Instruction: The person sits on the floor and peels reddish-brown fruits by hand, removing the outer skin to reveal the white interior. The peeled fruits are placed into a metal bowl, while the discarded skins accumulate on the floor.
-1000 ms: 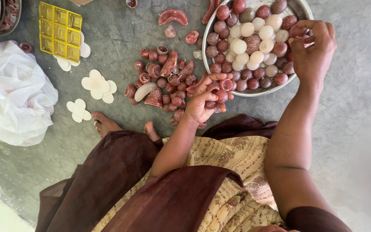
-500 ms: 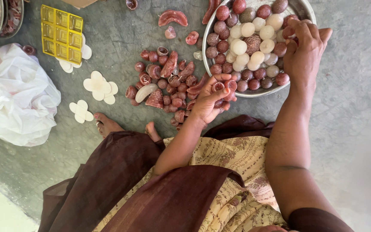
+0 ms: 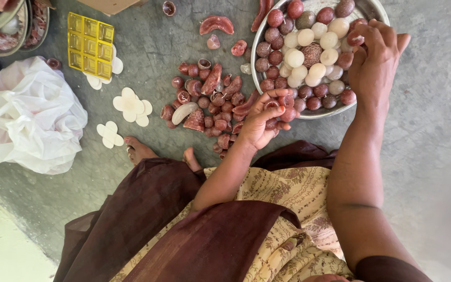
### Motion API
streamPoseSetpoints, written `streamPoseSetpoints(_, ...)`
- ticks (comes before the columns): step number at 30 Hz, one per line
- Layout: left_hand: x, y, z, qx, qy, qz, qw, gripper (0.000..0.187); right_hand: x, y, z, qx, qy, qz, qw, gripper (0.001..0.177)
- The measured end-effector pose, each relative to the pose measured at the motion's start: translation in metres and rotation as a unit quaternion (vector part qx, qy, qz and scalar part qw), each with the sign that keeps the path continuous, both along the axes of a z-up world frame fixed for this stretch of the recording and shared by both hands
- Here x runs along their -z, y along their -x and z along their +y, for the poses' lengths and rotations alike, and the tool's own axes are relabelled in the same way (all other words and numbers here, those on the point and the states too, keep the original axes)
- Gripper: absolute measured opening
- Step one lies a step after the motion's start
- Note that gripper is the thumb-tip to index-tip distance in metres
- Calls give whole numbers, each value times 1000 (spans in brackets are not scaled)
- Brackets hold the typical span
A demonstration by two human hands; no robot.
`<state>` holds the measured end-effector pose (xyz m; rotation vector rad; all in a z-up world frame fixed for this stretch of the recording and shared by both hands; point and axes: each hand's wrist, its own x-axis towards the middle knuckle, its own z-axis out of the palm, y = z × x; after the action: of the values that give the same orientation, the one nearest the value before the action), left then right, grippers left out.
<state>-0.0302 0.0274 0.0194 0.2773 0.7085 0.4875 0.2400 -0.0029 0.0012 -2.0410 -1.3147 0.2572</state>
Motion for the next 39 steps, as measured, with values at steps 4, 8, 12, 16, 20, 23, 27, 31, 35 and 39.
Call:
streamPoseSetpoints(4,-2,-10,4,-34,-30,15,999,42,-36,20,12,-16,57,252,966,32)
streamPoseSetpoints(8,-1,-21,10,-72,-45,27,996,37,-51,29,16,-266,102,403,870,47)
streamPoseSetpoints(12,3,-29,10,-99,-36,74,992,26,-50,31,20,-374,35,309,874,55)
streamPoseSetpoints(16,0,-28,14,-112,18,34,993,22,-51,25,17,-331,108,395,850,48)
streamPoseSetpoints(20,7,-17,18,-71,-2,-61,996,21,-48,19,11,-244,123,579,768,43)
streamPoseSetpoints(23,4,-25,23,-35,-191,40,980,13,-36,18,12,-241,28,577,780,36)
streamPoseSetpoints(27,-39,-47,48,89,-665,283,685,36,-29,13,10,-149,7,609,779,36)
streamPoseSetpoints(31,-72,-81,56,158,-780,409,446,55,-29,13,10,-89,-28,624,776,41)
streamPoseSetpoints(35,-68,-96,61,165,-798,400,420,57,-24,8,8,-77,-81,614,782,41)
streamPoseSetpoints(39,-37,-114,102,168,-769,377,488,50,-25,4,7,19,-115,550,827,21)
